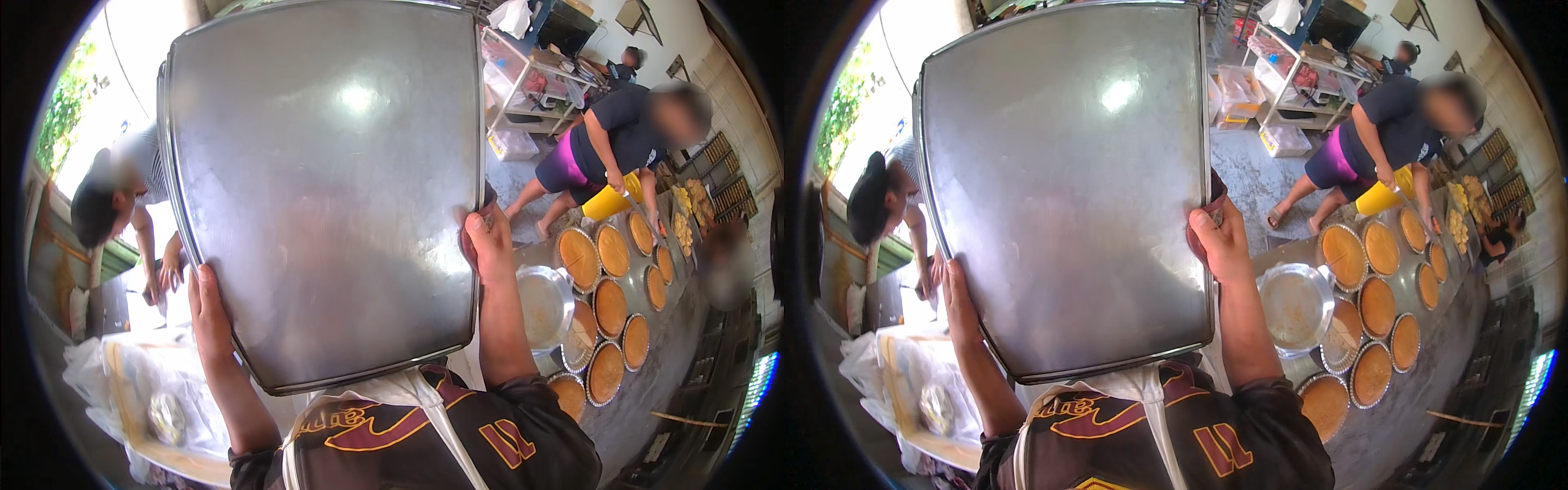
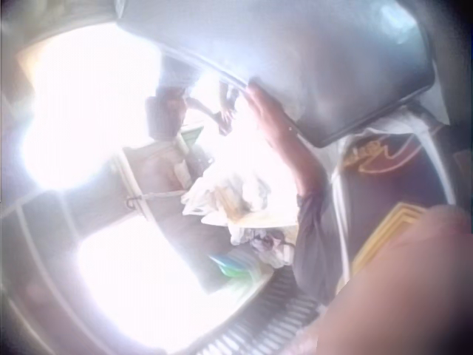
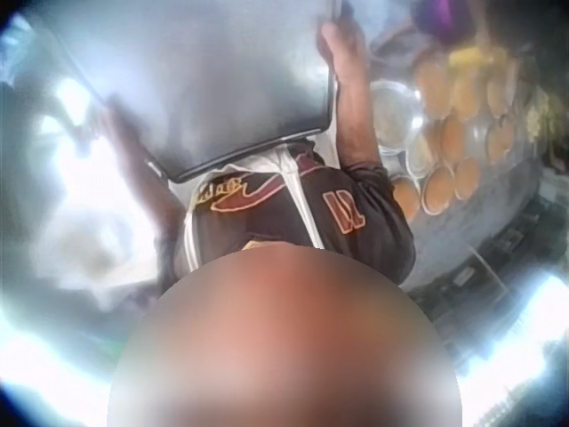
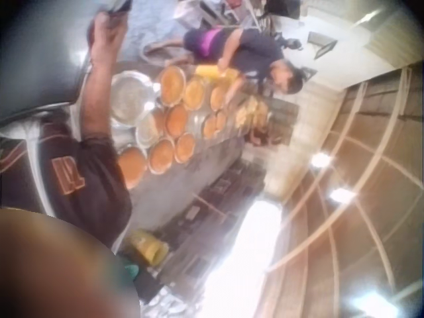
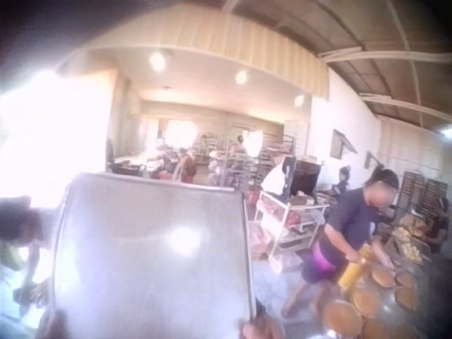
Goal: The person arranges rectangular dough pieces on a metal baking tray, then carries the tray to a large oven and places it inside. The person retrieves an empty tray from the oven and returns to the workstation.
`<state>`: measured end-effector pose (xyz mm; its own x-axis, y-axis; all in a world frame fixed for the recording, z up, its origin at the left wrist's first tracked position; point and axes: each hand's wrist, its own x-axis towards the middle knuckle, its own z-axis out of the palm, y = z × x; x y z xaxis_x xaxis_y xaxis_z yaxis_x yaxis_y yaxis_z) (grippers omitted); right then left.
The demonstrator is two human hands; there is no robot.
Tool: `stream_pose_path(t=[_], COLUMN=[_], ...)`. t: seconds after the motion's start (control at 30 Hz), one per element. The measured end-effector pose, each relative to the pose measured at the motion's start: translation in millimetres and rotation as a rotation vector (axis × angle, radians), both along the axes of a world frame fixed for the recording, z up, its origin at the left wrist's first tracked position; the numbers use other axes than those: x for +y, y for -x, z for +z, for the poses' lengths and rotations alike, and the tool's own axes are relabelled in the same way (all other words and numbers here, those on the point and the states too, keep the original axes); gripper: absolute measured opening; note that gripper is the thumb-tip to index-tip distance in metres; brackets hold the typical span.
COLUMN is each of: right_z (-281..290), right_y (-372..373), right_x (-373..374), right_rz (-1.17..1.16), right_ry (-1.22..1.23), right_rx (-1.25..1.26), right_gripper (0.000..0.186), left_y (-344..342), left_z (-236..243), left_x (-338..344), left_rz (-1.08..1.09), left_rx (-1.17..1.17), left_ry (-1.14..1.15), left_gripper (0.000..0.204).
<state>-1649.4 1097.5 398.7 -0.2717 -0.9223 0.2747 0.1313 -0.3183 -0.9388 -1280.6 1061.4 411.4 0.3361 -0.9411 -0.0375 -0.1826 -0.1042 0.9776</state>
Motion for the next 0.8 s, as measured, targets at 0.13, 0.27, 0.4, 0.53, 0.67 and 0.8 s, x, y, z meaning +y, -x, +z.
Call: stream_pose_path(t=[0.13, 0.27, 0.4, 0.53, 0.67, 0.8], right_z=[-16, -30, -36, -36, -41, -58], right_y=[6, 21, 44, 66, 84, 95], right_x=[-35, -71, -111, -150, -187, -231], right_rz=[-0.090, -0.080, -0.056, -0.067, -0.016, 0.000], right_ry=[-0.007, -0.017, -0.077, -0.077, -0.051, -0.213], right_rx=[0.004, -0.020, -0.003, 0.025, 0.020, 0.024], right_gripper=[0.027, 0.027, 0.037, 0.056, 0.056, 0.053], left_y=[6, 17, 28, 46, 59, 66], left_z=[-7, -26, -41, -54, -68, -85], left_x=[-48, -90, -131, -166, -203, -247], left_rz=[-0.126, -0.100, -0.096, -0.095, -0.093, -0.092], left_rx=[-0.017, 0.009, 0.032, 0.028, 0.120, 0.091], left_ry=[0.002, 0.025, -0.003, 0.033, -0.020, -0.031], left_gripper=[0.065, 0.066, 0.066, 0.056, 0.064, 0.055])
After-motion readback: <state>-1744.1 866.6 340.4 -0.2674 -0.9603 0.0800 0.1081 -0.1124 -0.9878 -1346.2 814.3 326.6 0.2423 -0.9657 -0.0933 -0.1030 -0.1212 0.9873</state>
